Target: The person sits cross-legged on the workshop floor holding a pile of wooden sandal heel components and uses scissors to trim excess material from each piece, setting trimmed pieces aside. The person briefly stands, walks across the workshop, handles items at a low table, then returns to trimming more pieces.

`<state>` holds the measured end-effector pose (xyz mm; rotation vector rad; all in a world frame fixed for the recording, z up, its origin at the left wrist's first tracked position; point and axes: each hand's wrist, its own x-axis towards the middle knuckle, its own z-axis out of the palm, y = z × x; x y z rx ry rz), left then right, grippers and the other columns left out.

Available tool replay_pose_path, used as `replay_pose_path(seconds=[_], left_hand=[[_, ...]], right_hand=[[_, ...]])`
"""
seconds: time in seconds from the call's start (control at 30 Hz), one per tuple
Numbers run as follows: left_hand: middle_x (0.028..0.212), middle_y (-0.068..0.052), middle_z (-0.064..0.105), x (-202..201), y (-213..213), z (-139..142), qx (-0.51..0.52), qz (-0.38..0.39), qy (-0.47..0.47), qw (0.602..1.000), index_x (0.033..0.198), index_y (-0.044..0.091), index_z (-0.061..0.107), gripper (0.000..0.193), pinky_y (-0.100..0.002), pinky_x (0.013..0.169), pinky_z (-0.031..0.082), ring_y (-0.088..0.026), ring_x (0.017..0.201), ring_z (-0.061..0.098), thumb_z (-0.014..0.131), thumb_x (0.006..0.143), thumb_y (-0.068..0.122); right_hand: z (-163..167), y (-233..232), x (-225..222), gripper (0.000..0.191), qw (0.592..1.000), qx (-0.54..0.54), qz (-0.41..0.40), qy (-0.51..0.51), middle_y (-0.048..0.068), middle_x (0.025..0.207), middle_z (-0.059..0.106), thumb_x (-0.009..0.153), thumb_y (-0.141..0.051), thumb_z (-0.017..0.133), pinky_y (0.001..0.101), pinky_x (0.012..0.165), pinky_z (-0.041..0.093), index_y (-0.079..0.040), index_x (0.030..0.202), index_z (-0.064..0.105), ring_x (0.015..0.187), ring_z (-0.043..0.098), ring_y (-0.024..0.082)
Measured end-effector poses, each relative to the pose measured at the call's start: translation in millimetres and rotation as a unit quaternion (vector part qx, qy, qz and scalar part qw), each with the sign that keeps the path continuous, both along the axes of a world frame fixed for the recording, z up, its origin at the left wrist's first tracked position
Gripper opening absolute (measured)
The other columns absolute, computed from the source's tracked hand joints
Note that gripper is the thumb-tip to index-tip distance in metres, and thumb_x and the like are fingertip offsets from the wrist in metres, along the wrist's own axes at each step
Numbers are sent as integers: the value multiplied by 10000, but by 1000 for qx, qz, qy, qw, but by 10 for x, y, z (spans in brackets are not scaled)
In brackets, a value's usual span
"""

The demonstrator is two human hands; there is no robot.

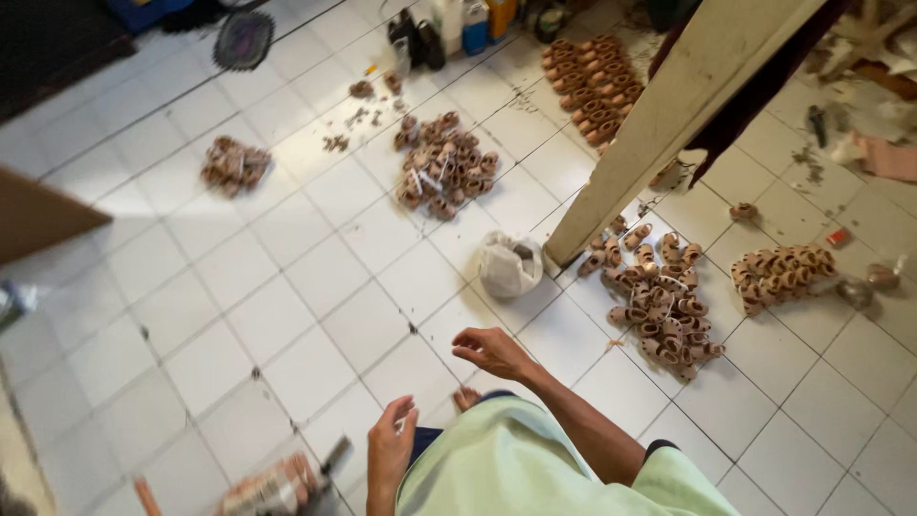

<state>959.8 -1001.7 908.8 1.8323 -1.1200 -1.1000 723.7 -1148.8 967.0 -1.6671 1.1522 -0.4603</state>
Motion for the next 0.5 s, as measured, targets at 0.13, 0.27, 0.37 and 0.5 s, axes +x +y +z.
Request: replay_pose_path(seconds=[0.13,0.27,0.37,0.5], left_hand=[[1107,-126,806,793,-1204,-102,38,19,37,998,1240,42,693,319,-314,899,597,-187,1012,770,659,946,159],[1132,-114,789,1621,-2573,-275,36,-27,33,998,1228,33,702,299,-315,917,577,-180,1036,755,658,957,154],[1117,-126,793,2323,-3717,-277,6,-98,-2,995,1214,34,705,286,-329,907,586,-193,1028,762,653,960,155],[1135,-126,775,3289,-5293,109,-36,-225,-51,972,1201,31,688,281,-340,892,609,-212,1048,758,648,954,159]], right_hand=[[149,-1245,591,327,999,-21,-31,-7,106,987,788,950,-323,688,355,786,617,-53,1131,722,880,762,211],[-293,-2171,1109,309,993,-23,-111,30,104,967,790,952,-321,697,353,800,600,-54,1104,730,886,759,211],[-716,-2699,1628,289,980,27,-193,43,98,958,790,937,-309,708,351,799,592,-59,1079,743,883,757,208],[-890,-3397,2470,280,955,70,-280,72,80,976,793,914,-304,714,344,791,600,-74,1070,749,879,763,196]])
